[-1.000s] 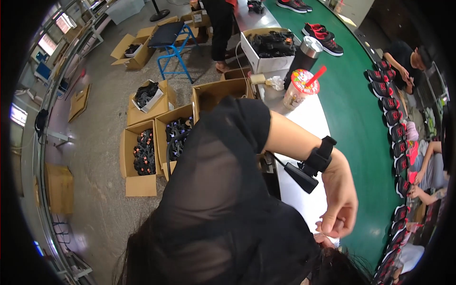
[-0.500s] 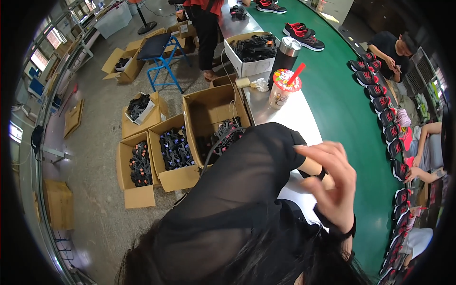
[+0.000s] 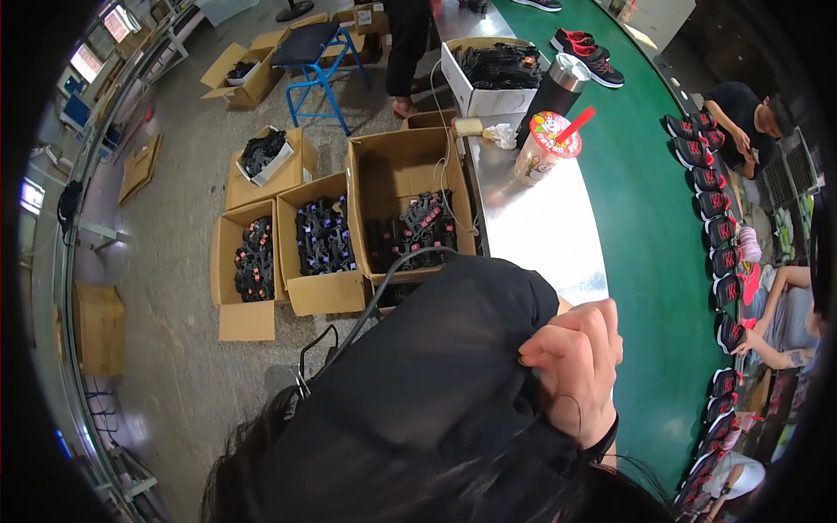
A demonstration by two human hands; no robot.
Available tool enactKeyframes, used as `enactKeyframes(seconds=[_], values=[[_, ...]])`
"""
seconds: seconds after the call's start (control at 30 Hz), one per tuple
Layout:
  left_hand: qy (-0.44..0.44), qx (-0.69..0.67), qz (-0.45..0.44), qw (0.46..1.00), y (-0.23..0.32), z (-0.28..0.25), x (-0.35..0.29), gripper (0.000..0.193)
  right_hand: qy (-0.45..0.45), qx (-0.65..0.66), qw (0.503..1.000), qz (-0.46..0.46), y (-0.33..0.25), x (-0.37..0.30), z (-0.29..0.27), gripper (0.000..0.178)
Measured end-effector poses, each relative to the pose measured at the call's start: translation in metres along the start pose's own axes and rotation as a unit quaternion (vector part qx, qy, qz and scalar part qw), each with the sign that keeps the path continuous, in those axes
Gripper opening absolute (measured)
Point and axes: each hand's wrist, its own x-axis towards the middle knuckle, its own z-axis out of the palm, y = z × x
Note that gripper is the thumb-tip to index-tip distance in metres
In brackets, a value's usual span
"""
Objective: The recorder is inspecting and organizing newly manufactured shoes on a conveyor belt in a shoe factory.
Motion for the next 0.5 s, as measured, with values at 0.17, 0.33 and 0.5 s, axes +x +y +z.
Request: enactKeyframes(seconds=[0.17, 0.33, 0.5], values=[[0.010, -0.007, -0.038, 0.999, 0.000, -0.006, -0.014, 0.004, -0.012, 0.001, 1.000, 0.020, -0.004, -0.011, -0.005, 0.037], [0.036, 0.002, -0.064, 0.997, -0.011, -0.018, -0.033, 0.005, -0.022, 0.010, 1.000, 0.017, -0.003, -0.022, -0.003, 0.037], [0.014, 0.254, 0.058, 0.965, 0.024, -0.049, -0.032, 0.008, -0.018, -0.027, 0.999, 0.024, -0.019, -0.021, -0.010, 0.034]])
